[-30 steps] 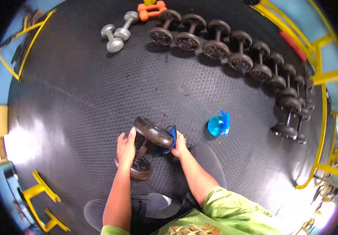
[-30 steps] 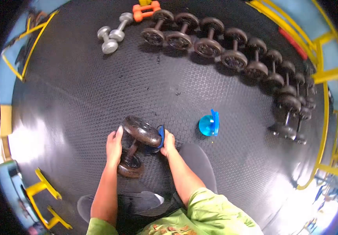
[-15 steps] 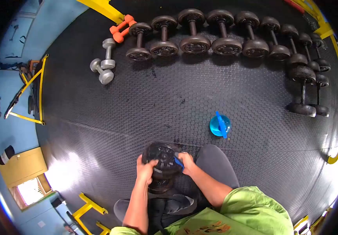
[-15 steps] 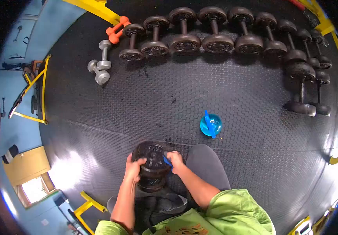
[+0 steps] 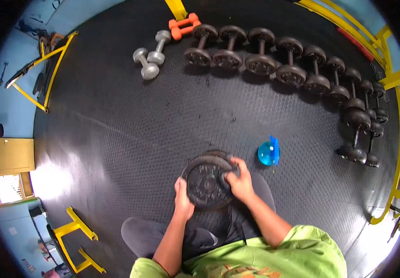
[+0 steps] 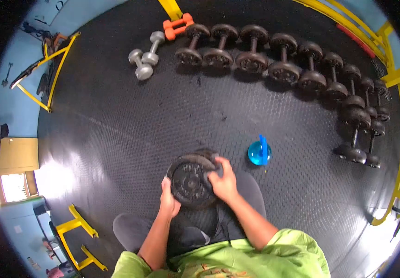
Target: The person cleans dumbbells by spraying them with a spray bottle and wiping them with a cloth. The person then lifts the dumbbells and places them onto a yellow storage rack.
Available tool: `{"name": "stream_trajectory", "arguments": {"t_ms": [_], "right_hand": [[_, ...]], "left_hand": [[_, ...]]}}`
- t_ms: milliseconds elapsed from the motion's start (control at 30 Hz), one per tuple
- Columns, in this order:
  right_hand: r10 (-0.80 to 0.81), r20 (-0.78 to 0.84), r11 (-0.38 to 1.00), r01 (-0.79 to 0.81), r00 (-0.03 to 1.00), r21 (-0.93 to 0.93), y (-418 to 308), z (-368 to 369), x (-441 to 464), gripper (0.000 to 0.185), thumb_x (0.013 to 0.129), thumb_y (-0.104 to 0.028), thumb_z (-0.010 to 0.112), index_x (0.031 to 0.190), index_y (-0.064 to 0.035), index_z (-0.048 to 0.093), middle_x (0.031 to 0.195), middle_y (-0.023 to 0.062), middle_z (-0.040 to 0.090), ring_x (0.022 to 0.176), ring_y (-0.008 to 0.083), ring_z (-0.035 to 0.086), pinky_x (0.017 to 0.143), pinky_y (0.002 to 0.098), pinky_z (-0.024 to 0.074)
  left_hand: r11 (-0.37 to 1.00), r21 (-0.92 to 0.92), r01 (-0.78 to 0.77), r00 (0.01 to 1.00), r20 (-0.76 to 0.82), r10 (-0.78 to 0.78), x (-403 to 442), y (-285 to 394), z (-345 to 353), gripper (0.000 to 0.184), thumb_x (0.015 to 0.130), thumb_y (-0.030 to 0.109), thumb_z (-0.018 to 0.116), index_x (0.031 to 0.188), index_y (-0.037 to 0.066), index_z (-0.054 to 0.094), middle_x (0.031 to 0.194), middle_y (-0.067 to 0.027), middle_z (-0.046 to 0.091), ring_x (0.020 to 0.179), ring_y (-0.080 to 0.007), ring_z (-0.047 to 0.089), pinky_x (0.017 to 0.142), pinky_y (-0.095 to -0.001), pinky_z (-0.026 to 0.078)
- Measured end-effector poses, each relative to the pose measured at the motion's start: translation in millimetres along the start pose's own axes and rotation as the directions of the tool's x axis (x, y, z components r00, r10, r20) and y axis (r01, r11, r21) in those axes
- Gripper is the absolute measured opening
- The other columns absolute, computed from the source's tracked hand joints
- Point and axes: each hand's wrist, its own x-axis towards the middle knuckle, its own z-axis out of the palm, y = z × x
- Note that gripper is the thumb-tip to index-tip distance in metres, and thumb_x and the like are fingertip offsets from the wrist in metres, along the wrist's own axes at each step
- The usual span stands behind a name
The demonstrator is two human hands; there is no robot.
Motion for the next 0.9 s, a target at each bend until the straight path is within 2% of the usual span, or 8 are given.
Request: {"name": "stream_trajectory", "arguments": {"t_ms": [133, 333, 467, 533, 600, 667, 767, 900], "right_hand": [[-0.018, 0.012, 0.951, 0.021, 1.0, -0.307, -45.6, 14.2, 33.8, 0.059, 0.077, -0.03, 0.059, 0.131, -0.0068, 0.05, 0.132, 0.0191, 0.053, 0.124, 0.0335, 0.05, 0.102, 0.0392, 0.0411], [-0.187, 0.535, 0.536, 0.542, 0.824, -0.647, -105.1, 53.5, 50.7, 0.052, 0.075, -0.031, 0.059, 0.12, -0.0065, 0.059, 0.122, 0.0154, 0.061, 0.117, 0.0338, 0.054, 0.097, 0.0439, 0.0436], [-0.379, 0.233, 0.677, 0.44, 0.896, -0.591, -63.7, 20.2, 32.2, 0.056, 0.075, -0.039, 0.06, 0.121, -0.0056, 0.059, 0.119, 0.0186, 0.062, 0.116, 0.0358, 0.055, 0.099, 0.0413, 0.0427], [0.166, 0.032, 0.778, -0.111, 0.986, -0.619, -45.9, 9.2, 50.8, 0.064, 0.075, -0.046, 0.058, 0.124, -0.0054, 0.058, 0.123, 0.0212, 0.06, 0.114, 0.0385, 0.056, 0.101, 0.0396, 0.0419], [0.119, 0.081, 0.787, -0.045, 0.99, -0.615, -50.5, 15.3, 69.2, 0.068, 0.073, -0.053, 0.056, 0.119, -0.0032, 0.062, 0.119, 0.0248, 0.061, 0.111, 0.0397, 0.058, 0.098, 0.04, 0.0438], [0.222, 0.278, 0.675, 0.058, 0.935, -0.735, -76.5, 27.5, 83.7, 0.063, 0.073, -0.053, 0.055, 0.111, -0.0037, 0.067, 0.112, 0.0231, 0.064, 0.108, 0.0366, 0.061, 0.095, 0.0411, 0.0459], [0.145, 0.485, 0.569, 0.328, 0.862, -0.754, -106.5, 66.9, 87.7, 0.059, 0.073, -0.054, 0.054, 0.103, -0.0054, 0.07, 0.108, 0.0201, 0.067, 0.105, 0.0338, 0.063, 0.091, 0.0418, 0.0477], [0.353, 0.714, 0.14, 0.721, 0.604, -0.679, -130.3, 140.2, 64.1, 0.055, 0.071, -0.053, 0.06, 0.104, -0.0098, 0.071, 0.108, 0.0139, 0.069, 0.104, 0.0294, 0.064, 0.087, 0.0399, 0.0509]], "left_hand": [[0.994, 0.108, 0.031, 0.998, 0.054, -0.037, -7.3, 15.6, 1.9, 0.069, 0.098, 0.049, 0.046, 0.147, 0.008, 0.019, 0.146, -0.0132, 0.032, 0.135, -0.0234, 0.031, 0.11, -0.0391, 0.029], [0.539, 0.808, -0.24, 0.969, 0.233, 0.083, -0.5, 68.9, -20.6, 0.049, 0.095, 0.032, 0.058, 0.132, 0.001, 0.05, 0.122, -0.0183, 0.061, 0.111, -0.0239, 0.058, 0.094, -0.0329, 0.045], [0.752, 0.573, -0.325, 0.939, 0.29, 0.186, -48.3, 137.7, -33.4, 0.041, 0.094, 0.025, 0.06, 0.128, 0.001, 0.054, 0.121, -0.0168, 0.061, 0.112, -0.0212, 0.058, 0.096, -0.0333, 0.044], [0.822, 0.476, -0.313, 0.948, 0.211, 0.239, -47.7, 130.3, -53.9, 0.041, 0.094, 0.026, 0.06, 0.128, 0.002, 0.054, 0.121, -0.0162, 0.061, 0.112, -0.0208, 0.058, 0.095, -0.0329, 0.045], [0.837, 0.538, -0.104, 0.994, 0.043, 0.096, -41.0, 125.5, -54.5, 0.048, 0.093, 0.034, 0.06, 0.13, 0.004, 0.052, 0.121, -0.0191, 0.061, 0.113, -0.0235, 0.058, 0.095, -0.0348, 0.046], [0.506, 0.729, -0.461, 0.887, 0.355, 0.297, -61.5, 128.6, -36.3, 0.054, 0.093, 0.039, 0.059, 0.134, 0.006, 0.048, 0.12, -0.0147, 0.061, 0.107, -0.02, 0.06, 0.089, -0.034, 0.048], [0.506, 0.766, -0.395, 0.916, 0.291, 0.276, -64.7, 120.8, -32.3, 0.065, 0.09, 0.049, 0.059, 0.134, 0.003, 0.047, 0.126, -0.0223, 0.057, 0.116, -0.0296, 0.057, 0.097, -0.0395, 0.045], [0.427, 0.845, -0.321, 0.914, 0.158, 0.375, -58.2, 123.4, -37.3, 0.073, 0.088, 0.055, 0.057, 0.134, 0.001, 0.046, 0.123, -0.0228, 0.06, 0.116, -0.0323, 0.058, 0.098, -0.0399, 0.044]]}}
